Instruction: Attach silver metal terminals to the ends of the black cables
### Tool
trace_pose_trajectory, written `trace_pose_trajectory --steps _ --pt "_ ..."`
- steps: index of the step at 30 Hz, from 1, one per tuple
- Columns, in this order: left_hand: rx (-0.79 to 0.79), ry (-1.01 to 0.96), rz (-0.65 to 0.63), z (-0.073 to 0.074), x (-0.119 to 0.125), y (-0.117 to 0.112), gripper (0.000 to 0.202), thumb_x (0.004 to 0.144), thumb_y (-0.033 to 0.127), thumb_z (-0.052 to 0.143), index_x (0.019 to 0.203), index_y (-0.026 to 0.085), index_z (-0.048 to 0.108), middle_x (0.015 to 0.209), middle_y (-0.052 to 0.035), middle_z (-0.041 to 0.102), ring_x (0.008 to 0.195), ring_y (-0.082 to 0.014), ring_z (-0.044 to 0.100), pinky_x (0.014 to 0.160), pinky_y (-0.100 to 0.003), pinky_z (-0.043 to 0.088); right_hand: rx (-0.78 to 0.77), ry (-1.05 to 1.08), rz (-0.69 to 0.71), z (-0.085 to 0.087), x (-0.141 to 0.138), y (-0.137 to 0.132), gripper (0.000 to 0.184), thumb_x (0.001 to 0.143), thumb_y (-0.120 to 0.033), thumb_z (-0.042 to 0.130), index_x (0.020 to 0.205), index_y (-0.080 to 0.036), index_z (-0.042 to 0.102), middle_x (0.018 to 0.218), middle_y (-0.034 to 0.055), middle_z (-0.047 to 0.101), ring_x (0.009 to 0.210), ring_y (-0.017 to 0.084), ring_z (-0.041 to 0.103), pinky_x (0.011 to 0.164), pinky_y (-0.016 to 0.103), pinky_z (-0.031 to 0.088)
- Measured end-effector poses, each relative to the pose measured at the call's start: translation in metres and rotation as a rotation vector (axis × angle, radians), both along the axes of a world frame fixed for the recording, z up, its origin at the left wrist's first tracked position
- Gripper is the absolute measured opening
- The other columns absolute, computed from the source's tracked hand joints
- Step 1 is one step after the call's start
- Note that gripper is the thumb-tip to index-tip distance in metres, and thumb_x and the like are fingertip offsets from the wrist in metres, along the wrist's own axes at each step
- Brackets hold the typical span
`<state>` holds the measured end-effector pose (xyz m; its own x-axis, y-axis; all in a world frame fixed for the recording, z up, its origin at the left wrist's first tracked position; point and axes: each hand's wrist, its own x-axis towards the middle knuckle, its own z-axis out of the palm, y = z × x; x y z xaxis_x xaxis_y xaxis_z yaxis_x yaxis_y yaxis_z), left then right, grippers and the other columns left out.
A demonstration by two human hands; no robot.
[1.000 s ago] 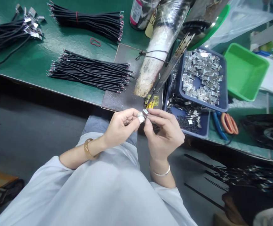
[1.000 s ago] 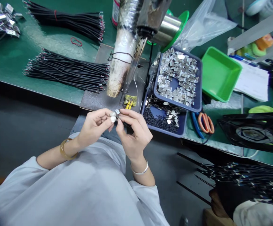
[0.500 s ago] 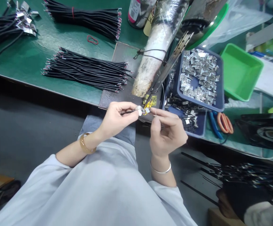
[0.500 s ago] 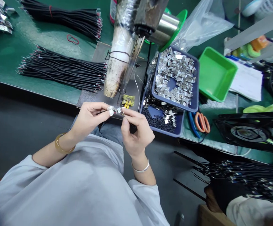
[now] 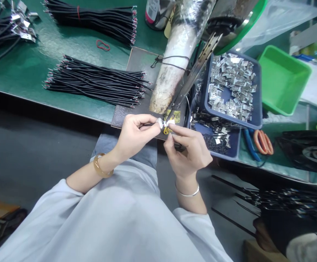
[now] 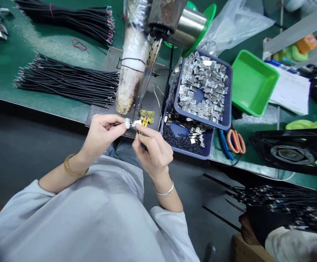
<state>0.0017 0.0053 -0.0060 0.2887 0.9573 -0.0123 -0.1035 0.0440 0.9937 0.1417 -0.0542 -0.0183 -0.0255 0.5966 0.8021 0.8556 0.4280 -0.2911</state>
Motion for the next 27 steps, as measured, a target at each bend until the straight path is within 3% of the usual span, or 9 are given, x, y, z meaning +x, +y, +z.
trace_pose_trajectory --steps 7,12,27 --pt "0.007 -0.009 0.02 0.0018 0.0019 0.0013 0.018 0.074 0.023 0.066 0.06 0.013 0.069 0.057 0.0006 0.056 0.052 -0.0066 0.042 0.046 -0.018 0.031 -0.026 0.044 0.023 0.0003 0.0012 0.002 0.019 0.083 -0.008 0.073 0.085 -0.024 0.063 0.095 0.0018 0.08 0.082 0.016 0.077 0.073 0.027 0.063" --pt "0.033 -0.015 0.044 0.0049 0.0031 0.0003 0.017 0.074 0.023 0.067 0.059 0.013 0.067 0.052 0.0041 0.046 0.046 -0.0035 0.028 0.041 -0.018 0.021 -0.031 0.029 0.004 0.0049 -0.0008 0.0024 0.019 0.083 -0.008 0.073 0.085 -0.025 0.064 0.095 0.0008 0.08 0.082 0.015 0.076 0.073 0.027 0.063" --pt "0.012 0.053 0.002 0.0027 0.0002 -0.0058 0.016 0.074 0.022 0.064 0.061 0.014 0.068 0.055 0.004 0.048 0.048 -0.0039 0.027 0.043 -0.02 0.023 -0.002 -0.042 0.024 0.0052 0.0007 -0.0033 0.021 0.081 -0.007 0.076 0.089 -0.023 0.065 0.1 0.0034 0.081 0.081 0.016 0.079 0.07 0.023 0.063"
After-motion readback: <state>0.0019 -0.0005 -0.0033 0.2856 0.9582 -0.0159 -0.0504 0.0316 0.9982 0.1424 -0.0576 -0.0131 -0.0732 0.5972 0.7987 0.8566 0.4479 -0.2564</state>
